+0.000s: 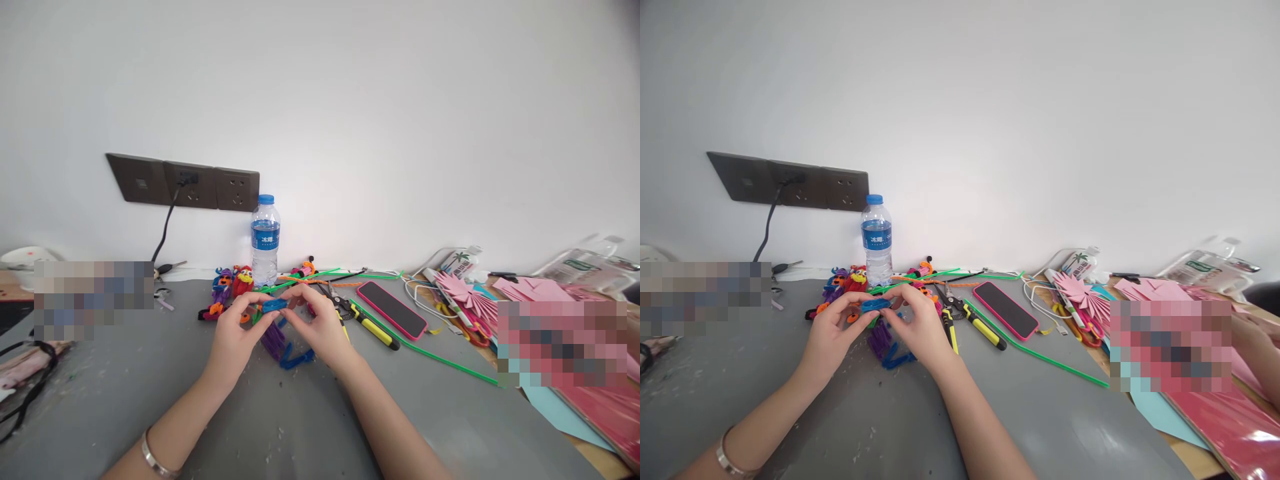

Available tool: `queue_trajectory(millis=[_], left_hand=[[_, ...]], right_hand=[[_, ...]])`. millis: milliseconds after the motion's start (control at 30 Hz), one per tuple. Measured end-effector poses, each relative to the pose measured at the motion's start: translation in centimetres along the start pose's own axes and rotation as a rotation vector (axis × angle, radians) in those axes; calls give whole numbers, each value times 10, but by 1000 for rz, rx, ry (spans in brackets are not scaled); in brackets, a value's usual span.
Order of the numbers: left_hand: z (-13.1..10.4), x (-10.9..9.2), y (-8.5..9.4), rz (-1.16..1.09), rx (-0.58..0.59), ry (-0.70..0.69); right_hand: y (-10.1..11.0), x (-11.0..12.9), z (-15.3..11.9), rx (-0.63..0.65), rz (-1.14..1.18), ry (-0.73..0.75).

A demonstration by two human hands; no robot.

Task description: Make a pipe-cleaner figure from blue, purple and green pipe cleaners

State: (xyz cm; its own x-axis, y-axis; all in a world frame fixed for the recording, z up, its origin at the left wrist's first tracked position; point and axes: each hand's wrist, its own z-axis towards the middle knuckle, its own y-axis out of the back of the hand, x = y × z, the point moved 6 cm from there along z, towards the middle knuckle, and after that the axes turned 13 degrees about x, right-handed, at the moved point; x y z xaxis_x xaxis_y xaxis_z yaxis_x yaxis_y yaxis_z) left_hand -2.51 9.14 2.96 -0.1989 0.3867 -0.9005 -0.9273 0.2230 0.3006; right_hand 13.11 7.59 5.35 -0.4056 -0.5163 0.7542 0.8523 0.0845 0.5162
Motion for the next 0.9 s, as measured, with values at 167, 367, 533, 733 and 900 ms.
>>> queue_trajectory(millis=[167,367,533,733,900], left_hand=[[0,-2,0,-68,0,-4],[2,-2,-1,-88,22,-49],[3,-1,0,-66,15,-77],[2,2,-2,-98,51,16],[3,1,-4,-159,64,48]], right_hand=[[-2,-2,0,25,24,-22],[-9,-1,2,111,52,-2],[-9,-1,1,110,37,6],[-9,2,1,109,26,16],[-8,1,1,75,67,16]])
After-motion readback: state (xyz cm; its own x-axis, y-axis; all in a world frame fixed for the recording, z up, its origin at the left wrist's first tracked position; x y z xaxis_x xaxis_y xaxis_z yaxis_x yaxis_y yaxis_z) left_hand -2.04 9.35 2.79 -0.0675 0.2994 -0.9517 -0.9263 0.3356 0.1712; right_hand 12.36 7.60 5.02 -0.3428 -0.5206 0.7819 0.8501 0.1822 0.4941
